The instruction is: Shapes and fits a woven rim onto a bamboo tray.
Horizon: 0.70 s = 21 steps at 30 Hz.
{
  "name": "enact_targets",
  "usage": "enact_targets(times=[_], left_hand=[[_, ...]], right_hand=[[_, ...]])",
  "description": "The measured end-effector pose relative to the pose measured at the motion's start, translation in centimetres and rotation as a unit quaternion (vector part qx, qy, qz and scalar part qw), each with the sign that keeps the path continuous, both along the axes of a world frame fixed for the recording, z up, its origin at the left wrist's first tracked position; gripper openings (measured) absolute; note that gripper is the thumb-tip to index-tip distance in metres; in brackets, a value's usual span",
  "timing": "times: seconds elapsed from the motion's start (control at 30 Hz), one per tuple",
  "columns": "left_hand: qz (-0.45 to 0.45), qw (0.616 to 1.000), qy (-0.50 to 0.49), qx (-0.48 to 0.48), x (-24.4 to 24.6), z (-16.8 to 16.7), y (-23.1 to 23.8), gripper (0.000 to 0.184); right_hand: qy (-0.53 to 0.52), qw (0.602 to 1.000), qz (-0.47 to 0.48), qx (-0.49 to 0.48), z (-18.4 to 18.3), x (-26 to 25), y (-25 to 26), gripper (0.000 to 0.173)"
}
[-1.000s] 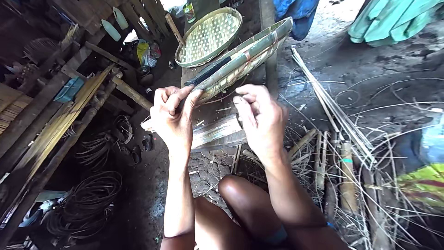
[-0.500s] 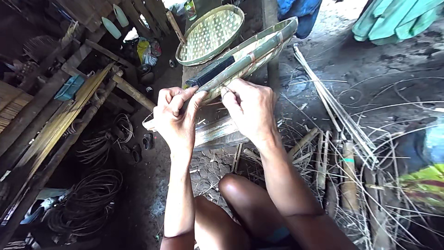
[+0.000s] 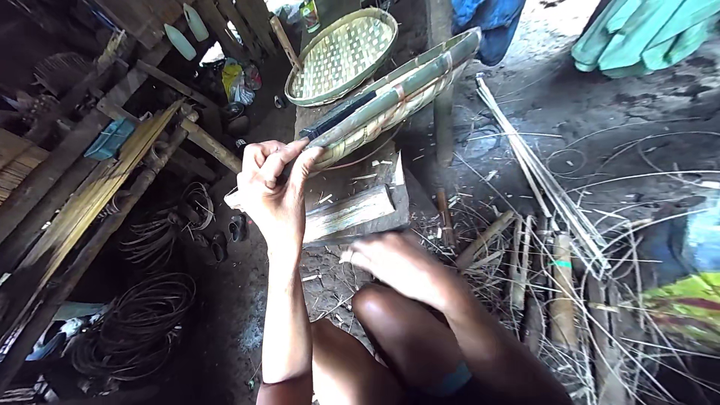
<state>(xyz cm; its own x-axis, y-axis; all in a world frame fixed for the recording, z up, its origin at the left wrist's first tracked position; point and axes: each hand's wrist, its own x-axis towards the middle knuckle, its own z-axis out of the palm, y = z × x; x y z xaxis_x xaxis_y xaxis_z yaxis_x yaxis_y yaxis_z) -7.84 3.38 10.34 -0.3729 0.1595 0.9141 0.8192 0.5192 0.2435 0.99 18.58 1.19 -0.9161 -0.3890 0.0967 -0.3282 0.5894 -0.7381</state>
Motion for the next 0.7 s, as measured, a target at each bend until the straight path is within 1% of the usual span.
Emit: enact_targets(times=[0.03,0.07,0.1,0.13,0.23,0.33,0.4,0.47,0.53,0.6,0.63,0.7], left_hand=[[0.003,1.0,-0.005,0.002,0.1,-0.1,-0.1,0.01],[0.002,1.0,-0.007,0.003,0.1,-0.2,-0.2,0.01],[0.001,1.0,-0.007,0.004,0.1,-0.2,-0.2,0.01],[-0.001,1.0,-0.005,0.004,0.1,-0.3,-0.2,0.01],[0.003,1.0,-0.007,0.003,0.1,-0.3,-0.1,0.011],[-0.005,1.0,-0.018,0.005,0.4,-0.4,-0.1,0.011],[0.001,0.999,-0.048,-0.02,1.7,-0.9,-0.5,0.012],[0.027,0.993,-0.098,-0.063,4.0,-2.7,-1.4,0.014],[0.032,0.991,-0.123,-0.045,5.0,-5.9,-2.5,0.013],[0.036,0.992,-0.119,-0.008,5.9,-9.3,-2.8,0.012],[0.046,0.994,-0.104,-0.002,6.3,-10.2,-2.6,0.012],[0.059,0.993,-0.102,0.002,6.9,-10.7,-2.3,0.011]], right_hand=[[0.093,0.992,-0.083,-0.035,-0.2,-0.3,0.6,0.029],[0.175,0.969,-0.153,-0.087,-0.3,-0.9,1.0,0.024],[0.237,0.94,-0.205,-0.133,-0.1,-1.6,1.3,0.022],[0.269,0.917,-0.24,-0.169,0.4,-2.2,1.5,0.021],[0.315,0.874,-0.287,-0.234,1.7,-3.3,0.7,0.028],[0.356,0.838,-0.32,-0.262,1.9,-4.4,-1.0,0.019],[0.397,0.813,-0.337,-0.258,1.1,-4.5,-1.3,0.019],[0.448,0.789,-0.327,-0.263,-0.6,-3.9,-0.3,0.015],[0.464,0.796,-0.3,-0.249,-2.4,-2.6,1.7,0.011],[0.461,0.813,-0.281,-0.22,-3.7,-1.8,3.5,0.01],[0.456,0.823,-0.273,-0.198,-4.0,-1.4,4.2,0.011],[0.453,0.841,-0.251,-0.155,-3.9,-0.8,5.4,0.014]])
